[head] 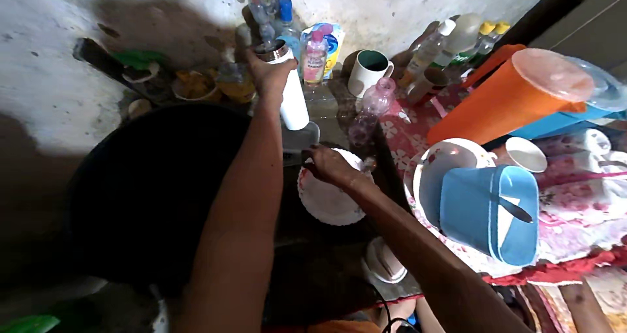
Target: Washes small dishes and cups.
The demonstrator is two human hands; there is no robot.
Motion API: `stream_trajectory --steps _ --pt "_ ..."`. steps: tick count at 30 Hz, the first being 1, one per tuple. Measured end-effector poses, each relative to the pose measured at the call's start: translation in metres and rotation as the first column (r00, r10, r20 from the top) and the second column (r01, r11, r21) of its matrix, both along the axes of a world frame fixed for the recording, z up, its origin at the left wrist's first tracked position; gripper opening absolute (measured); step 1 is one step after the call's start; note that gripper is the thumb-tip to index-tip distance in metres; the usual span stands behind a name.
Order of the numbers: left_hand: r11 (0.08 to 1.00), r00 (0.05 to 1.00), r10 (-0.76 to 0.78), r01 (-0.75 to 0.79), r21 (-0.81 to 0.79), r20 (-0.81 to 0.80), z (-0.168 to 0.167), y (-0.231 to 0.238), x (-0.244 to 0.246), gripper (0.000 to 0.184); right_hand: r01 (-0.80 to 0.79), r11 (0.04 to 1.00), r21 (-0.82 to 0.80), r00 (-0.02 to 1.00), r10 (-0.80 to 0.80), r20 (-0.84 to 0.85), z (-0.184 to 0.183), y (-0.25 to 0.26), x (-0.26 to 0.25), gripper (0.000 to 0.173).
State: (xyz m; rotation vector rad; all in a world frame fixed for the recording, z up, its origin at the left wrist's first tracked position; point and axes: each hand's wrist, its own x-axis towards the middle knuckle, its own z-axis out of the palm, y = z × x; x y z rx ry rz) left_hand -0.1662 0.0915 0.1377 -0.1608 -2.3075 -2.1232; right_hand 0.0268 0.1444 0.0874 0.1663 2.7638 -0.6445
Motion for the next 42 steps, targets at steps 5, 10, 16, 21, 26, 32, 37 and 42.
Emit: stream_trajectory --steps 5,10,16,21,26,32,37,42 --pt "1.000 1.000 -0.001 0.002 -0.009 0.017 0.007 -0.001 0.006 0.100 0.052 0.997 0.063 0.993 -0.059 0.105 -0.051 0.007 -0.055 0.030" --pt "0.989 1.000 0.022 -0.021 -0.144 0.005 0.002 -0.001 0.003 0.104 -0.083 0.987 0.135 0.996 0.078 0.045 -0.040 0.023 -0.064 0.025" --pt "0.974 1.000 0.020 -0.021 -0.226 -0.008 0.006 -0.002 0.004 0.105 -0.190 0.914 0.357 0.981 0.167 0.094 0.037 0.027 -0.061 0.028" --pt "0.964 1.000 -0.003 0.004 -0.266 0.003 0.006 -0.001 0.003 0.102 -0.321 0.843 0.432 0.947 0.301 0.116 0.074 0.010 -0.063 0.023" --pt "0.966 1.000 -0.012 0.016 -0.257 0.018 0.008 0.001 0.004 0.104 -0.335 0.811 0.480 0.939 0.327 0.103 0.096 -0.011 -0.061 0.020" --pt "0.968 1.000 -0.007 0.009 -0.252 0.007 0.005 0.001 0.001 0.105 -0.096 0.868 0.487 0.995 0.085 0.046 0.073 0.009 -0.056 0.025" --pt "0.956 1.000 -0.017 0.022 -0.293 0.019 0.008 0.001 0.004 0.103 0.014 0.931 0.365 0.989 -0.068 0.135 0.000 0.038 -0.039 0.033" --pt "0.951 0.999 -0.026 0.033 -0.307 0.027 0.003 0.001 -0.001 0.103 0.101 0.921 0.377 0.946 -0.207 0.251 -0.020 0.054 -0.032 0.028"
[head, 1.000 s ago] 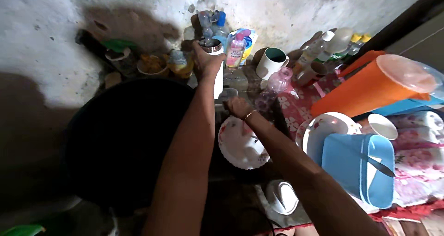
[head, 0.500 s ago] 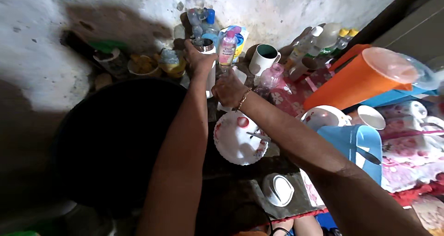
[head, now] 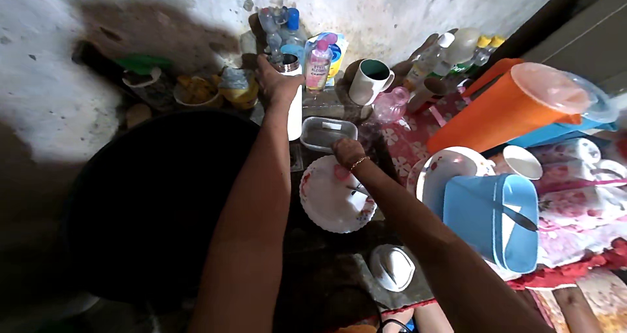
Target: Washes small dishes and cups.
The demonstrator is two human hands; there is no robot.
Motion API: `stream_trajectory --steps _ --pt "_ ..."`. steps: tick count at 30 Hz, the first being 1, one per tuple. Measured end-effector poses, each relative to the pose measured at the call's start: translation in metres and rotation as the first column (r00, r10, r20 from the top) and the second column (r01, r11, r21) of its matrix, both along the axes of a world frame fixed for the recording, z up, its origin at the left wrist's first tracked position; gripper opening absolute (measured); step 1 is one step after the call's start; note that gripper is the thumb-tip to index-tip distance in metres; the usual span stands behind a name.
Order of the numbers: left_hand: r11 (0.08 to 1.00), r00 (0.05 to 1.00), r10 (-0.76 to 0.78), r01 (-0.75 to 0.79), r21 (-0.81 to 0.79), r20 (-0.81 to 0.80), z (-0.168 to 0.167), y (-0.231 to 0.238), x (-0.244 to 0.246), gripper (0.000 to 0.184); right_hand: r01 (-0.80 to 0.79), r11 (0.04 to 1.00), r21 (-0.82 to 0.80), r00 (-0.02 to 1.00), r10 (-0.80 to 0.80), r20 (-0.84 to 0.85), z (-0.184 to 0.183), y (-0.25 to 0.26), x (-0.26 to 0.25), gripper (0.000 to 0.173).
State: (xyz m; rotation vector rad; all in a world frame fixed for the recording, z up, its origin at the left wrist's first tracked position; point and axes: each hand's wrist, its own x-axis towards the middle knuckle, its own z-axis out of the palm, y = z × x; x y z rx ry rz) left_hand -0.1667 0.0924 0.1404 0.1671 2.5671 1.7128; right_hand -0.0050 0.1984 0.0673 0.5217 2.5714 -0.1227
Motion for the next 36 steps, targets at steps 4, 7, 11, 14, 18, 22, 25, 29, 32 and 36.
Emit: stream_trajectory --steps 4,7,11,14,18,22,25,29,32,36 --pt "1.000 1.000 -0.006 0.006 -0.011 0.016 0.001 0.000 0.001 0.103 0.028 1.000 0.005 0.999 -0.028 0.040 0.003 0.000 -0.002 0.029" --pt "1.000 1.000 -0.009 0.009 -0.003 0.014 0.001 0.001 0.001 0.103 -0.016 0.999 -0.034 1.000 0.016 0.016 -0.003 0.010 0.001 0.035" --pt "0.999 1.000 -0.026 0.026 -0.029 0.011 0.001 0.001 0.000 0.105 -0.025 0.997 -0.076 0.998 0.021 -0.056 -0.003 0.015 0.000 0.041" --pt "0.999 0.999 -0.037 0.037 -0.032 0.022 0.003 0.000 0.002 0.107 0.006 0.983 -0.181 0.984 -0.038 -0.173 0.007 0.016 -0.005 0.038" --pt "0.998 0.996 -0.044 0.040 0.049 0.079 0.002 -0.003 0.002 0.103 0.021 0.899 -0.438 0.902 -0.206 -0.380 0.020 0.014 -0.008 0.041" --pt "0.983 0.986 -0.069 0.042 0.178 0.149 -0.005 -0.001 0.001 0.098 0.137 0.592 -0.794 0.752 -0.584 -0.306 0.015 0.007 -0.003 0.059" --pt "0.962 0.948 -0.144 0.067 0.264 0.284 0.002 -0.002 0.011 0.093 0.228 0.122 -0.966 0.502 -0.865 0.009 0.011 -0.005 0.011 0.074" --pt "0.915 0.868 -0.273 0.101 0.391 0.416 0.011 -0.003 0.021 0.089 0.017 -0.358 -0.934 0.350 -0.873 0.340 0.025 -0.011 0.031 0.068" --pt "0.825 0.794 -0.446 0.186 0.534 0.412 0.014 -0.005 0.025 0.070 -0.156 -0.340 -0.927 0.244 -0.923 0.298 0.034 -0.010 0.041 0.047" --pt "0.723 0.722 -0.539 0.133 0.678 0.434 0.019 -0.005 0.027 0.073 -0.230 0.034 -0.973 0.179 -0.981 -0.076 0.046 0.006 0.065 0.043"
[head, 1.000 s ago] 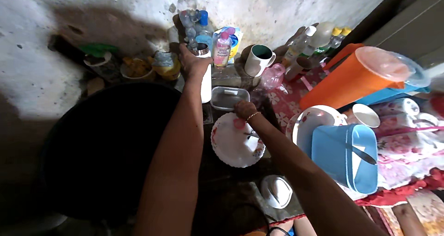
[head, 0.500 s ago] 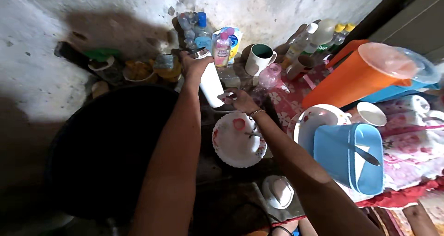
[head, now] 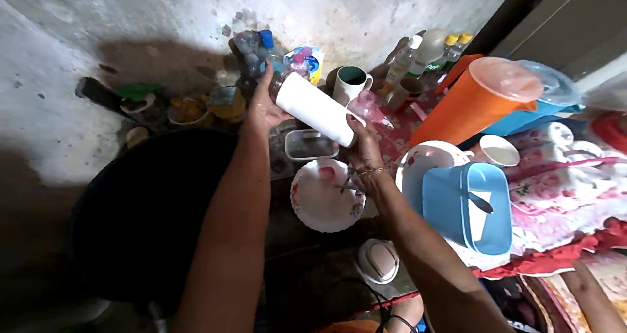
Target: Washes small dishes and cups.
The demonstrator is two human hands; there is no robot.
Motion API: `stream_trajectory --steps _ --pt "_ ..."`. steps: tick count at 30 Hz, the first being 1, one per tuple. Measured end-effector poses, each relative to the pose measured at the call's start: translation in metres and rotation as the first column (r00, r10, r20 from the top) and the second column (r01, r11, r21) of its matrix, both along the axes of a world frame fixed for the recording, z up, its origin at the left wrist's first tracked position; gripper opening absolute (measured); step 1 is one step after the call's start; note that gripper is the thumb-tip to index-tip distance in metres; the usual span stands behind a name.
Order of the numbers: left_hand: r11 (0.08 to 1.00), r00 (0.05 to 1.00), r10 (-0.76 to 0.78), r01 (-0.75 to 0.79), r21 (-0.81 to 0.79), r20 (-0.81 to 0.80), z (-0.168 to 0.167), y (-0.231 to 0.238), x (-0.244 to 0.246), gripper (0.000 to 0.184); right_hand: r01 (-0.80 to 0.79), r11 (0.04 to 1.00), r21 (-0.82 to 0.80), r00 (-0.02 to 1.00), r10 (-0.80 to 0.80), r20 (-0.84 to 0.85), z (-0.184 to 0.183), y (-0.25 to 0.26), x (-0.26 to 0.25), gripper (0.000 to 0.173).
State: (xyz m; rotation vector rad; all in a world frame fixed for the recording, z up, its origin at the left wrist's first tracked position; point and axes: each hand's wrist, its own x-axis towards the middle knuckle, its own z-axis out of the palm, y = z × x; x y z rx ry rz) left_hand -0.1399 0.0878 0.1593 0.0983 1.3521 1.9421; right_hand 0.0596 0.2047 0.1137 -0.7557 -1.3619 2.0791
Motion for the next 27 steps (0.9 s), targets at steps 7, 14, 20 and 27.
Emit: stream_trajectory --steps 7,14,20,27 --pt "0.974 0.999 0.039 -0.042 -0.224 -0.017 -0.014 0.017 0.023 0.033 0.114 0.872 0.476 0.994 -0.100 -0.055 0.050 0.018 0.040 0.041" --pt "0.775 0.904 -0.405 0.259 -0.577 -0.138 -0.042 0.051 0.056 0.032 0.097 0.645 0.758 0.988 -0.156 0.007 0.098 0.021 0.080 0.051" --pt "0.747 0.846 -0.491 0.286 -0.600 -0.208 -0.047 0.089 0.066 0.028 0.121 0.212 0.970 0.964 -0.257 -0.064 0.121 0.019 0.101 0.061" --pt "0.844 0.855 -0.270 -0.011 -0.536 -0.442 -0.022 0.079 0.049 0.044 0.099 0.155 0.983 0.946 -0.321 -0.045 0.103 0.011 0.087 0.062"
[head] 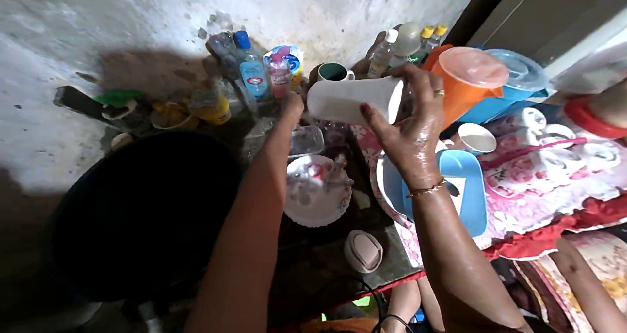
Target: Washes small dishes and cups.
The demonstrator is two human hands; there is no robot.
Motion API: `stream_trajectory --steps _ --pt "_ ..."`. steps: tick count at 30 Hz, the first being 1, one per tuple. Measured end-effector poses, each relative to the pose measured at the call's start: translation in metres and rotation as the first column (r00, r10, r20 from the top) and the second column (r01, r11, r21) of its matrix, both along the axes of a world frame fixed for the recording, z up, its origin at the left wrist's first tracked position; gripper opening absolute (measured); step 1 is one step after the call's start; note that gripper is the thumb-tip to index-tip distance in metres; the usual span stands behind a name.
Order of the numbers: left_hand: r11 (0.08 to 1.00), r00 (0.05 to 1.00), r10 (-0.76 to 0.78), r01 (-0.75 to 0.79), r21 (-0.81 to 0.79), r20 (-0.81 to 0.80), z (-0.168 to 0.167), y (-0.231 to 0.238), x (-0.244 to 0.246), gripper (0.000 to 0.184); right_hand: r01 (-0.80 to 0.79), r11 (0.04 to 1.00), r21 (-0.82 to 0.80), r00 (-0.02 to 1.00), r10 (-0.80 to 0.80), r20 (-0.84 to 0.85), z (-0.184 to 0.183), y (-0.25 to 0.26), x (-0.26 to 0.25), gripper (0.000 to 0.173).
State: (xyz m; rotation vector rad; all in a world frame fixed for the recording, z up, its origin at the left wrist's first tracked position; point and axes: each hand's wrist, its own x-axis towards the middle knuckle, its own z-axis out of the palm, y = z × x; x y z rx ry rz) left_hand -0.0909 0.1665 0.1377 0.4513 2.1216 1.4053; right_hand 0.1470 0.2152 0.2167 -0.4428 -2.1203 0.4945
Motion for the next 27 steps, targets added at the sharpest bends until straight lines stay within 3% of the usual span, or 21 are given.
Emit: stream_trajectory --steps 2,3,6,8,10,12,15,20,22,27 --pt "0.999 0.991 0.044 -0.045 0.005 0.126 0.007 -0.010 -0.010 0.073 -0.017 0.999 -0.030 1.000 0.017 0.008 -0.011 -0.006 -0.011 0.061" --pt "0.999 0.975 -0.024 0.018 0.032 0.222 0.014 -0.021 -0.016 0.080 -0.028 0.999 -0.040 1.000 0.028 0.011 -0.017 -0.009 -0.017 0.061" --pt "0.971 0.922 -0.203 0.146 0.187 0.331 0.028 -0.047 -0.027 0.063 -0.063 0.996 -0.070 0.998 0.063 0.001 -0.038 -0.020 -0.039 0.062" --pt "0.980 0.929 -0.125 0.061 0.190 0.348 0.030 -0.058 -0.037 0.047 -0.089 0.989 -0.121 0.996 0.087 -0.019 -0.059 -0.025 -0.055 0.064" --pt "0.991 0.927 0.016 -0.064 0.116 0.374 0.027 -0.066 -0.053 0.043 -0.136 0.968 -0.211 0.990 0.140 0.007 -0.078 -0.027 -0.068 0.066" --pt "0.985 0.938 0.140 -0.165 0.050 0.318 0.020 -0.074 -0.065 0.041 -0.201 0.908 -0.369 0.958 0.260 0.120 -0.089 -0.025 -0.076 0.069" --pt "0.973 0.967 0.222 -0.229 0.041 0.124 0.007 -0.085 -0.080 0.044 -0.210 0.813 -0.543 0.811 0.455 0.367 -0.099 -0.019 -0.085 0.076" --pt "0.961 0.951 0.227 -0.253 -0.107 -0.209 0.011 -0.089 -0.083 0.042 -0.082 0.862 -0.500 0.589 0.447 0.674 -0.117 -0.013 -0.103 0.072" --pt "0.952 0.930 0.221 -0.271 -0.144 -0.292 0.008 -0.089 -0.086 0.040 -0.063 0.875 -0.480 0.564 0.428 0.707 -0.125 -0.011 -0.111 0.068" --pt "0.941 0.909 0.156 -0.256 -0.221 -0.387 0.010 -0.091 -0.085 0.039 -0.090 0.848 -0.522 0.622 0.457 0.635 -0.142 -0.010 -0.136 0.063"
